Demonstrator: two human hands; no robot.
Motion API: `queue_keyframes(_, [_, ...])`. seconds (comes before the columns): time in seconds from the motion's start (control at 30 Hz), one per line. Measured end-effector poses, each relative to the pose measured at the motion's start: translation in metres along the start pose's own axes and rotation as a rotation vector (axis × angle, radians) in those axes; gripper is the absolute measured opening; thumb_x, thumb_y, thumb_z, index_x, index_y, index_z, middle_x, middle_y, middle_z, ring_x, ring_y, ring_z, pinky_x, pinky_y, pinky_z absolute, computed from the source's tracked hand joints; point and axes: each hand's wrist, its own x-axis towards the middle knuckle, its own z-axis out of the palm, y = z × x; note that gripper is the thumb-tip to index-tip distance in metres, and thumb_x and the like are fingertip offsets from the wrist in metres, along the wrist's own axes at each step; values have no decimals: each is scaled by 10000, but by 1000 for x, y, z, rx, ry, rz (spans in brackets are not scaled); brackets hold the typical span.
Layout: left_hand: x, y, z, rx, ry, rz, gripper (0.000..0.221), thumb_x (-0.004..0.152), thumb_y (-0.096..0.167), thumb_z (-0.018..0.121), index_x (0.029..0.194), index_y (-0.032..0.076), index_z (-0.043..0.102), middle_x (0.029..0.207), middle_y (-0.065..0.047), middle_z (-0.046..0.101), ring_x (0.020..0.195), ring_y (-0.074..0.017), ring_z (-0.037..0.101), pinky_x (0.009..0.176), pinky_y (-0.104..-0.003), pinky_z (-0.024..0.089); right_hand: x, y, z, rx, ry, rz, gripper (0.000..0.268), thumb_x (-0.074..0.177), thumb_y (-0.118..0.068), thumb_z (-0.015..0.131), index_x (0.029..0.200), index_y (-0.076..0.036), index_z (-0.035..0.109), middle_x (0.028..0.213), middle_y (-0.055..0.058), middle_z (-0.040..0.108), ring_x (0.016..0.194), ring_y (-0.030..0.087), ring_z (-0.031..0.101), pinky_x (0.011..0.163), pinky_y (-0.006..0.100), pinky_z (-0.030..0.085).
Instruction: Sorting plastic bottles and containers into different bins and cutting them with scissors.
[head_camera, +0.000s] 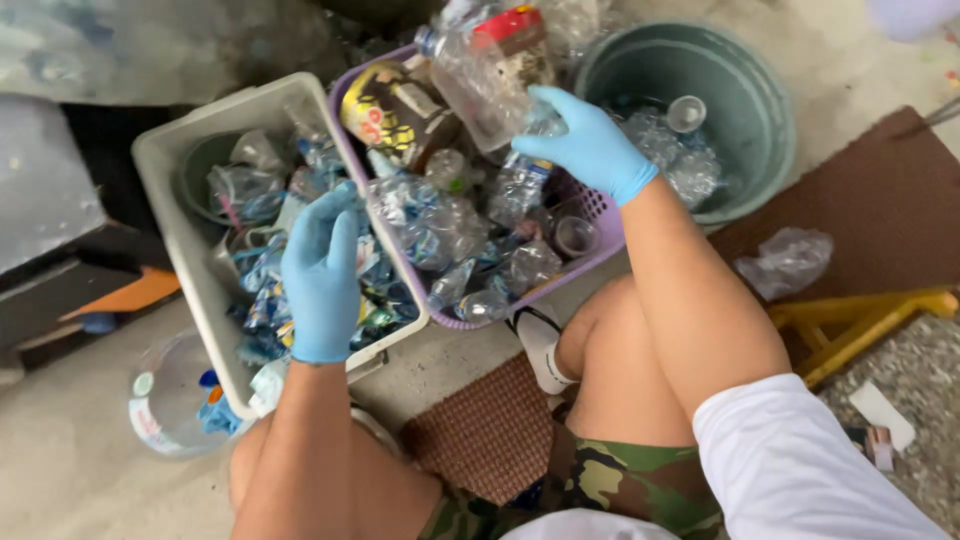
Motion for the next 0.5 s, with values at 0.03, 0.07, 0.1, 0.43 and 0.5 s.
queue_keyframes(0.03, [-1, 2, 2, -15, -32, 6, 260, 1039, 177, 521, 1217, 20, 628, 1177, -110, 684, 1115, -213, 639, 993, -355, 518, -2, 7, -14, -2, 29, 20, 783, 850, -382, 768, 1513, -112, 448, 1488, 47, 552, 1315, 150, 532, 1083, 306, 397])
queue_keyframes(0.07, [-1, 3, 4, 81, -59, 71, 225, 1043, 129, 554, 1218, 22, 647, 1176, -106, 683, 1105, -210, 637, 971, -342, 516, -5, 14, -29, 39, 89, 116, 744, 856, -412, 732, 1499, -137, 477, 1351, 12, 613, 1216, 119, 568, 1017, 276, 432])
queue_keyframes(0.1, [-1, 5, 5, 177, -82, 140, 198, 1048, 81, 587, 1220, 23, 667, 1175, -101, 681, 1095, -206, 635, 948, -329, 514, -8, 20, -43, 84, 148, 207, 709, 862, -441, 696, 1485, -162, 505, 1213, -24, 674, 1117, 88, 604, 950, 247, 466])
queue_keyframes(0.43, [7, -22, 36, 280, -228, 243, 139, 1040, -5, 647, 1173, -1, 687, 1174, -130, 700, 1071, -215, 672, 859, -325, 580, 1, 203, -90, 548, 394, 808, 616, 757, -590, 723, 1241, -210, 692, 1011, 67, 659, 758, 195, 704, 586, 235, 530])
queue_keyframes(0.5, [12, -32, 43, 390, -248, 302, 112, 1027, 33, 659, 1128, 12, 704, 1162, -131, 715, 1108, -273, 663, 1007, -386, 490, -7, 216, -93, 687, 488, 916, 718, 756, -528, 747, 1390, -224, 598, 1385, 34, 600, 1093, 287, 700, 864, 314, 633])
